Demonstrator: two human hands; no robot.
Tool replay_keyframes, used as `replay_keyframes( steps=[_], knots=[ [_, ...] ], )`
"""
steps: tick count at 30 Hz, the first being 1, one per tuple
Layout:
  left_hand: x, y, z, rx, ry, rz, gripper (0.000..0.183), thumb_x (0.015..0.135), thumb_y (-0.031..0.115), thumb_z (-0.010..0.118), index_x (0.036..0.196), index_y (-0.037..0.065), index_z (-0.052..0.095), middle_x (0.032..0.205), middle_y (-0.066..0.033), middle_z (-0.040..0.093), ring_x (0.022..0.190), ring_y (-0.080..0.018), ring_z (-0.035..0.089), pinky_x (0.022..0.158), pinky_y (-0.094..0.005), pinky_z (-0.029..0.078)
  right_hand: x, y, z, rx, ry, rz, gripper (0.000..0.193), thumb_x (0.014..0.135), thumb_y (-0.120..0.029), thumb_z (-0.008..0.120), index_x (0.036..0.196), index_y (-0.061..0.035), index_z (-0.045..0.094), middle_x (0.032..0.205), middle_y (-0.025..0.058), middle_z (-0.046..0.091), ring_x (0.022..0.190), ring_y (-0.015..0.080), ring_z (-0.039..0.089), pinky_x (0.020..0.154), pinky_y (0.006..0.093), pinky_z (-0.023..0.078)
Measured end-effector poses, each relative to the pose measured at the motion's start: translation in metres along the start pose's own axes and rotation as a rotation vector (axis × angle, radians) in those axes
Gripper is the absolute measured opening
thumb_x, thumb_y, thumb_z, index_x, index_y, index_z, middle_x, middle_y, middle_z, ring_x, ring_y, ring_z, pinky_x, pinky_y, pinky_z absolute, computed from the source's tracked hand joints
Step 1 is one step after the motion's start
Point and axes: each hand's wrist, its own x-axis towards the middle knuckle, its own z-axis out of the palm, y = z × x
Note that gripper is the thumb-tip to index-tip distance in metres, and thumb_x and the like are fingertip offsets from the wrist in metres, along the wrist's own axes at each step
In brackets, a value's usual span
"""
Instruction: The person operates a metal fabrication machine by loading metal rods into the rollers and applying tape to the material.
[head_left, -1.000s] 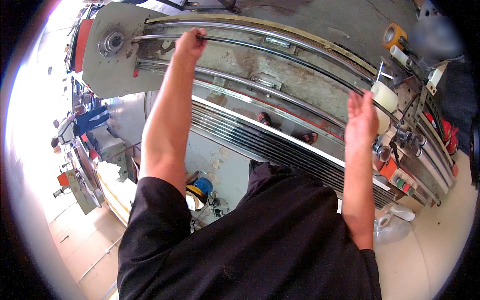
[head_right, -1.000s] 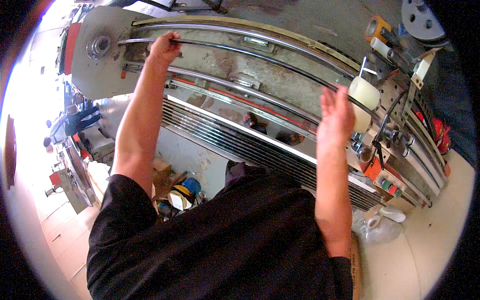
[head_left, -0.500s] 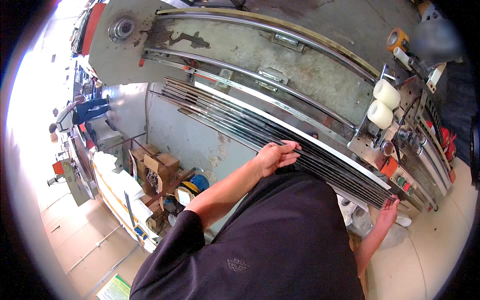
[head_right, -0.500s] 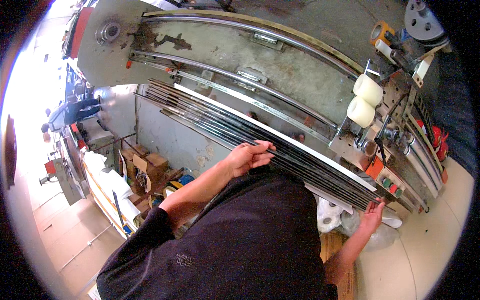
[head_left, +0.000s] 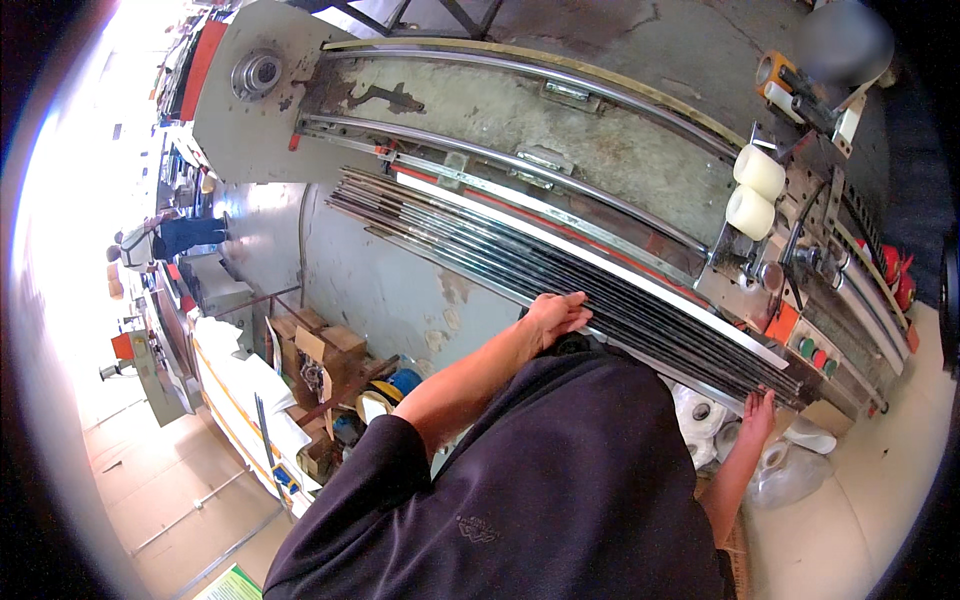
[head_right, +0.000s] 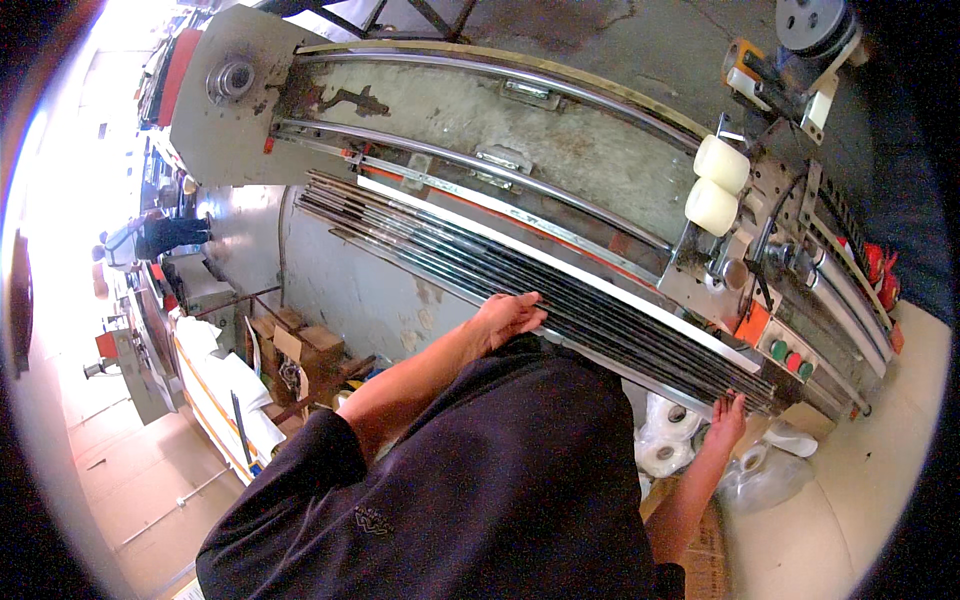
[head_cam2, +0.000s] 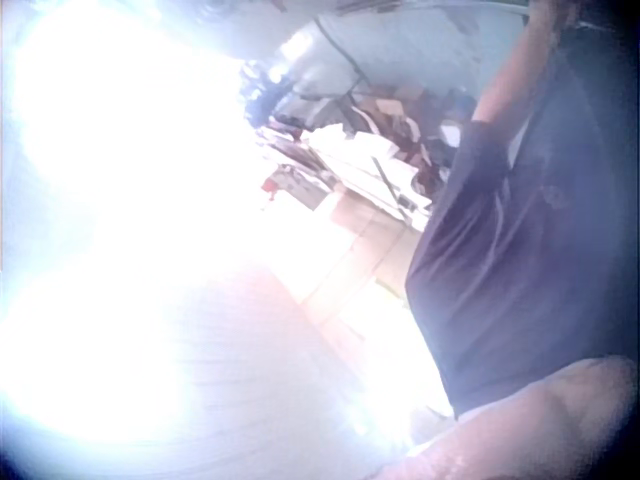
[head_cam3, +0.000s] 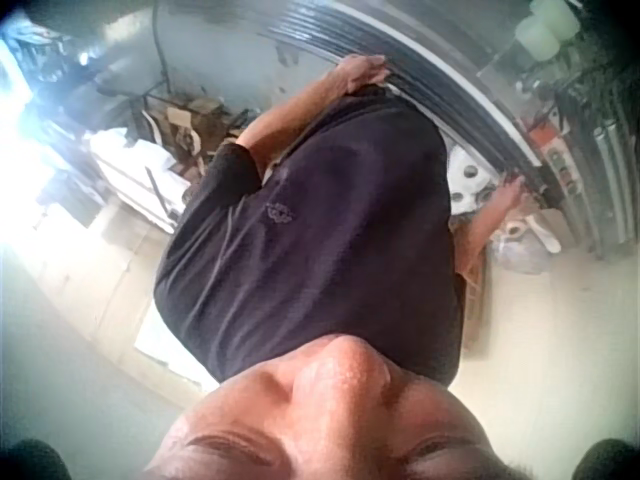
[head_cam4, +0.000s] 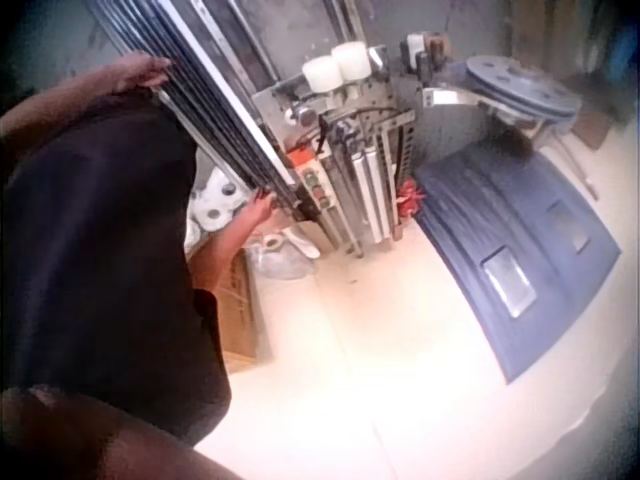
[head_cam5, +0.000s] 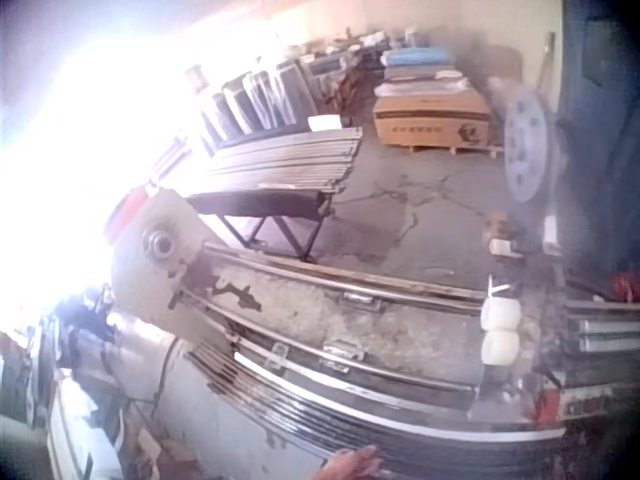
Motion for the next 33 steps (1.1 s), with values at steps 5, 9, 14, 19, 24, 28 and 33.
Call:
replay_keyframes(
  steps=[5, 9, 14, 19, 24, 28, 33],
  knots=[
    [0.008, 0.015, -0.021, 0.470, -0.070, -0.077, 0.038, 0.113, 0.037, 0.058, 0.116, 0.003, 0.074, 0.102, -0.0167, 0.081, 0.089, -0.0301, 0.079, 0.077, -0.0393, 0.064, 0.026, 0.019, -0.012, -0.145, 0.067, 0.041, 0.031, 0.108, -0.035, 0.070, 0.125, -0.0085, 0.068, 0.116, 0.0069, 0.077, 0.091, 0.0173, 0.072, 0.077, 0.0322, 0.060],
    [-0.034, 0.045, -0.043, 1.438, 0.413, 0.795, 0.025, 0.100, 0.029, 0.072, 0.117, 0.011, 0.073, 0.108, -0.0145, 0.074, 0.101, -0.0365, 0.071, 0.087, -0.0479, 0.058, 0.005, 0.018, -0.001, -0.266, 0.039, 0.051, 0.027, 0.106, -0.034, 0.071, 0.116, -0.0082, 0.070, 0.097, 0.0058, 0.078, 0.080, 0.0161, 0.072, 0.068, 0.0280, 0.057],
    [-0.039, 0.057, -0.094, 1.741, 0.232, 1.058, 0.027, 0.095, 0.024, 0.075, 0.118, 0.010, 0.071, 0.125, -0.0121, 0.064, 0.121, -0.0341, 0.060, 0.103, -0.0485, 0.051, -0.006, 0.014, -0.015, -1.009, 0.172, -0.185, 0.051, 0.094, -0.053, 0.076, 0.079, -0.0048, 0.078, 0.066, 0.0069, 0.071, 0.064, 0.0191, 0.067, 0.058, 0.0357, 0.050],
    [-0.045, 0.056, -0.113, 1.778, 0.137, 1.075, 0.036, 0.098, 0.024, 0.070, 0.131, 0.010, 0.069, 0.136, -0.0136, 0.065, 0.128, -0.0389, 0.058, 0.109, -0.0509, 0.049, -0.026, 0.025, 0.019, -0.789, 0.248, -0.383, 0.038, 0.100, -0.038, 0.076, 0.098, -0.0004, 0.077, 0.082, 0.0039, 0.074, 0.071, 0.0149, 0.067, 0.066, 0.0321, 0.051],
    [-0.052, 0.058, -0.090, 1.739, 0.122, 1.168, 0.044, 0.092, 0.012, 0.074, 0.135, 0.005, 0.064, 0.127, -0.0168, 0.065, 0.116, -0.0413, 0.060, 0.101, -0.0523, 0.051, -0.054, -0.045, 0.026, -0.402, 0.234, -0.446, 0.022, 0.100, -0.023, 0.076, 0.105, -0.0021, 0.078, 0.089, 0.0026, 0.076, 0.074, 0.0098, 0.065, 0.064, 0.0259, 0.049],
    [-0.053, 0.044, -0.080, 1.724, 0.187, 1.206, 0.049, 0.092, 0.011, 0.074, 0.138, 0.003, 0.060, 0.132, -0.0206, 0.063, 0.121, -0.0442, 0.058, 0.105, -0.0541, 0.048, 0.021, -0.096, -0.030, -0.247, 0.252, -0.627, 0.020, 0.097, -0.014, 0.077, 0.115, -0.0057, 0.079, 0.095, 0.0029, 0.077, 0.082, 0.0133, 0.068, 0.076, 0.0283, 0.053],
    [-0.064, -0.002, -0.051, 1.637, 0.432, 1.247, 0.052, 0.092, 0.009, 0.074, 0.141, 0.001, 0.057, 0.141, -0.0251, 0.058, 0.132, -0.0467, 0.053, 0.113, -0.0560, 0.042, 0.125, -0.189, -0.082, -0.201, 0.314, -0.495, 0.037, 0.094, -0.017, 0.078, 0.129, -0.0082, 0.074, 0.112, 0.0035, 0.075, 0.096, 0.0155, 0.067, 0.083, 0.0311, 0.052]
  ],
)
